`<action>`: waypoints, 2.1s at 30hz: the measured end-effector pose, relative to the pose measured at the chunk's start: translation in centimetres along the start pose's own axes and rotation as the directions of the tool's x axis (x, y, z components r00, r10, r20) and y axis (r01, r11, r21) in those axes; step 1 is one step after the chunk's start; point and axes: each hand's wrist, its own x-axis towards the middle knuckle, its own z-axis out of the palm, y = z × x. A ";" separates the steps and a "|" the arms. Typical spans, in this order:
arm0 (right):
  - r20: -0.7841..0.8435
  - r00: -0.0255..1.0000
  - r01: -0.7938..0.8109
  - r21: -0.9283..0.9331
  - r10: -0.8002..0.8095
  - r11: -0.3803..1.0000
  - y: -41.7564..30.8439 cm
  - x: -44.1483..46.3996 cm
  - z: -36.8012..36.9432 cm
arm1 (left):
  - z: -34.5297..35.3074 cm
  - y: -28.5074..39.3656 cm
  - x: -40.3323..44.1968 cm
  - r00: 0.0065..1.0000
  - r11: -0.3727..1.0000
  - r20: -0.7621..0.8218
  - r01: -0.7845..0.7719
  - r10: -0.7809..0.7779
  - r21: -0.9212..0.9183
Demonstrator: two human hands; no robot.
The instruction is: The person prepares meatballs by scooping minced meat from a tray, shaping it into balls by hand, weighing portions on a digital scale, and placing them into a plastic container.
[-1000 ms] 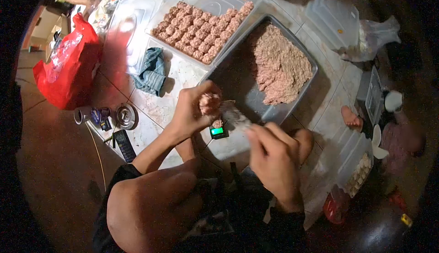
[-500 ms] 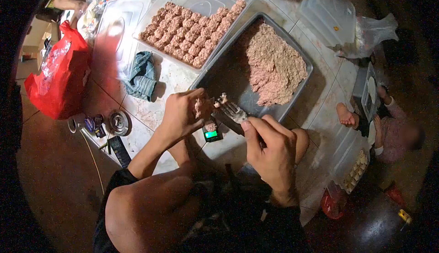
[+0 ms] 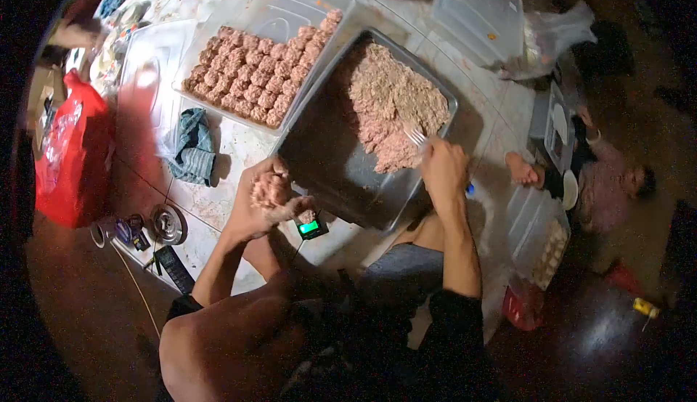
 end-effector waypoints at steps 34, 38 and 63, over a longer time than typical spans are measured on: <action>-0.053 0.956 0.285 0.408 -0.289 0.867 -15.9 -8.6 -16.7 | 0.9 0.0 -1.0 0.968 0.912 0.176 -0.229 0.178 0.341; -0.003 0.872 0.458 0.361 -0.490 0.812 -15.2 -8.7 -16.7 | 0.3 0.4 -0.2 0.927 0.925 0.208 -0.346 0.312 0.158; -0.013 1.000 0.008 0.300 -0.004 0.954 -9.2 -1.6 -6.8 | 0.1 -1.0 0.0 0.827 0.716 -0.052 -0.450 0.559 0.534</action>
